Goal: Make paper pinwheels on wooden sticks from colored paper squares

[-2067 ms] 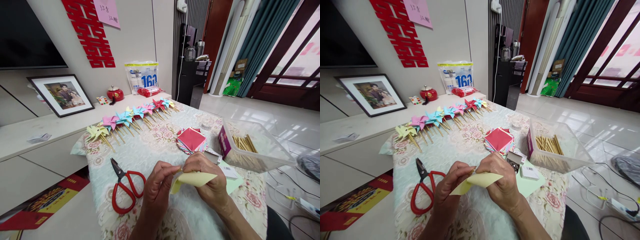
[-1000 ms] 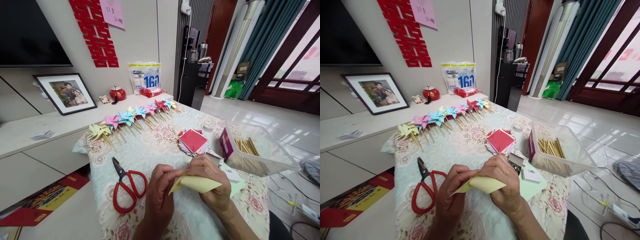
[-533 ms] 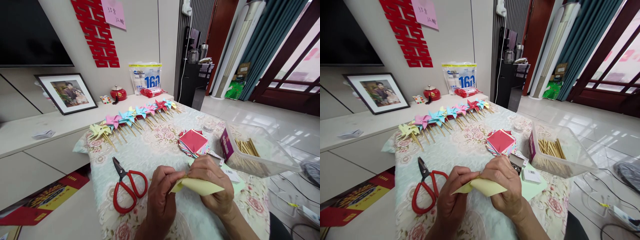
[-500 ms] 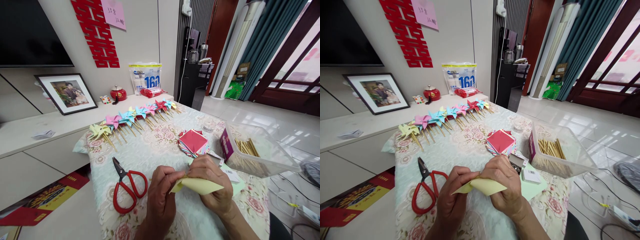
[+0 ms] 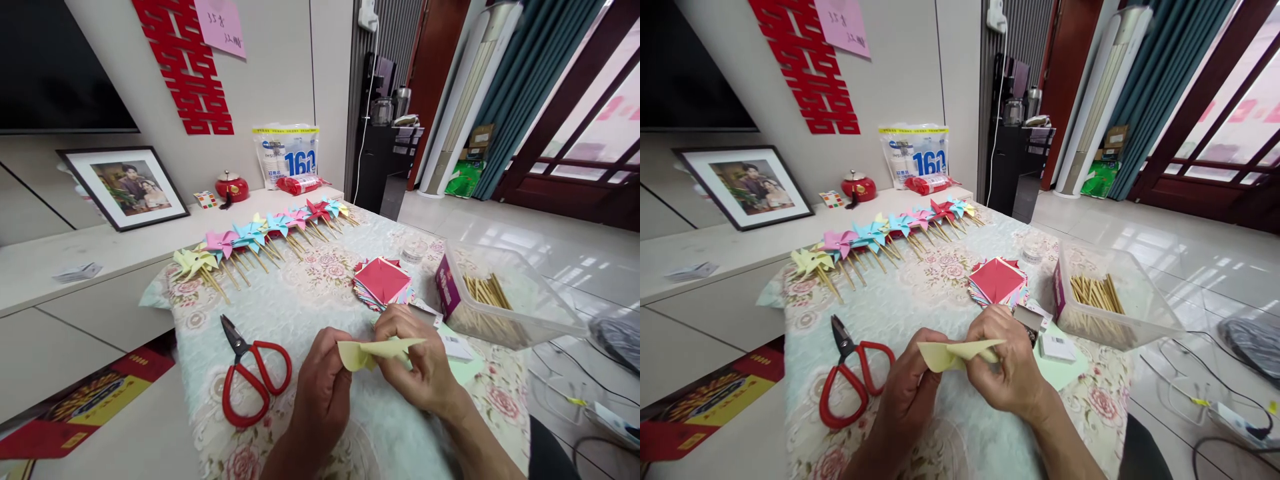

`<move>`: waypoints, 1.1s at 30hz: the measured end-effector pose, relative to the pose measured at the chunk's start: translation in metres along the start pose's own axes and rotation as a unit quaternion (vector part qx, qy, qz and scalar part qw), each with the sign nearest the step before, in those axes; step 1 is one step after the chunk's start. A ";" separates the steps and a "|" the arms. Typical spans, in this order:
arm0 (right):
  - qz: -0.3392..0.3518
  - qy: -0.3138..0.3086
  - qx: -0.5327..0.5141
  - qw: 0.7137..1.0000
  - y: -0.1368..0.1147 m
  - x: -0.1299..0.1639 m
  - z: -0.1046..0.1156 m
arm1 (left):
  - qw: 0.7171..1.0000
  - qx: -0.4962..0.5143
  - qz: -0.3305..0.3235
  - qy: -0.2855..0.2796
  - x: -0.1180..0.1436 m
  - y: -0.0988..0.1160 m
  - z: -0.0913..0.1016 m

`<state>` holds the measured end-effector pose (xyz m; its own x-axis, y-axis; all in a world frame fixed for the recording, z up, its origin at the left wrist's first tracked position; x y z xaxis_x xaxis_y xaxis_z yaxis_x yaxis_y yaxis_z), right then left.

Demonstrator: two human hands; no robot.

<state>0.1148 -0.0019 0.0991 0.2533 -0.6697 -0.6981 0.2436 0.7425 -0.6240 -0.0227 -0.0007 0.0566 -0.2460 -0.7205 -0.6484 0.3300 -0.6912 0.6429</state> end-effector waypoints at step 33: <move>-0.023 0.039 0.062 0.997 0.034 0.008 0.003 | 0.827 0.325 0.460 -0.004 0.028 -0.060 -0.043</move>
<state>0.1275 0.0178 0.0734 0.1668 -0.6958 -0.6986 0.3684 0.7012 -0.6104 -0.0096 0.0229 -0.0173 -0.1701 -0.9566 0.2367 -0.1780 0.2661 0.9474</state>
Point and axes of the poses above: each hand's wrist, its own x-axis away from the middle knuckle, its own z-axis out of the back of the hand, y = z × x, the point moved 8 cm from there along -x, towards the middle knuckle, and after that the axes turned 13 degrees about -x, right-handed, at the moved point
